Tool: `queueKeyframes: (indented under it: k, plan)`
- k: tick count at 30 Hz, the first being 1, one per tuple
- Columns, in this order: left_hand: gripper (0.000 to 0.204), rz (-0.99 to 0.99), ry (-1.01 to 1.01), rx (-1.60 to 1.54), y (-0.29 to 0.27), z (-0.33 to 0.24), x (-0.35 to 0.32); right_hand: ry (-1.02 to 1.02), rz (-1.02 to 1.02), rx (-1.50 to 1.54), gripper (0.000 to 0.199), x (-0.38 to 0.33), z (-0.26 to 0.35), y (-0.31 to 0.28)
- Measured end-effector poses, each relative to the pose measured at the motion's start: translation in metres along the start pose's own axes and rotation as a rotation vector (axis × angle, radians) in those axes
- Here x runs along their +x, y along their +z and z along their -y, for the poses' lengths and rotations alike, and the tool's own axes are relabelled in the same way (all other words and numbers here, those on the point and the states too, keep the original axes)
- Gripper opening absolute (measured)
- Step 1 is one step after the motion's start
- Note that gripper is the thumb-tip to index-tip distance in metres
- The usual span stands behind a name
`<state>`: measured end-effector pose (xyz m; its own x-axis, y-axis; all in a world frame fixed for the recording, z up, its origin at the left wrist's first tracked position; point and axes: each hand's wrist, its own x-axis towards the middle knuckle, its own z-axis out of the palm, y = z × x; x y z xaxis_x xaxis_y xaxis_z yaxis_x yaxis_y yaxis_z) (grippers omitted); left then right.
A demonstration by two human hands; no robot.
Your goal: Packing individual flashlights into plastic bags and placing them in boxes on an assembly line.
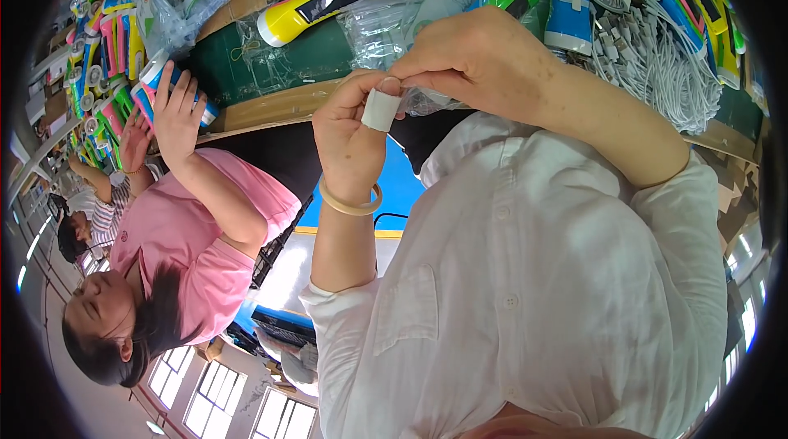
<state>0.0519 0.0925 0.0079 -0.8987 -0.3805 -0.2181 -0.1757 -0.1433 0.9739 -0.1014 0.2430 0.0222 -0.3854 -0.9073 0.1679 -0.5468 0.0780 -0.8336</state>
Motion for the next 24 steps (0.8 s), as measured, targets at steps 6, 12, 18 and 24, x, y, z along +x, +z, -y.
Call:
queueKeyframes:
  k: [6,12,18,24]
  plan:
    - [0.009,-0.059,0.033,0.041,0.003,-0.007,-0.001,0.097,0.089,0.036,0.019,0.004,-0.005,-0.006]
    - [0.011,-0.192,0.155,0.203,0.008,-0.005,-0.002,0.099,0.253,-0.177,0.014,0.013,-0.003,-0.011]
    - [0.012,-0.268,0.292,0.350,0.015,-0.008,-0.006,-0.092,0.053,-0.152,0.012,0.008,-0.002,-0.004]
    - [0.013,-0.278,0.369,0.423,0.019,-0.018,-0.010,-0.088,-0.024,-0.286,0.013,0.000,0.023,-0.011]
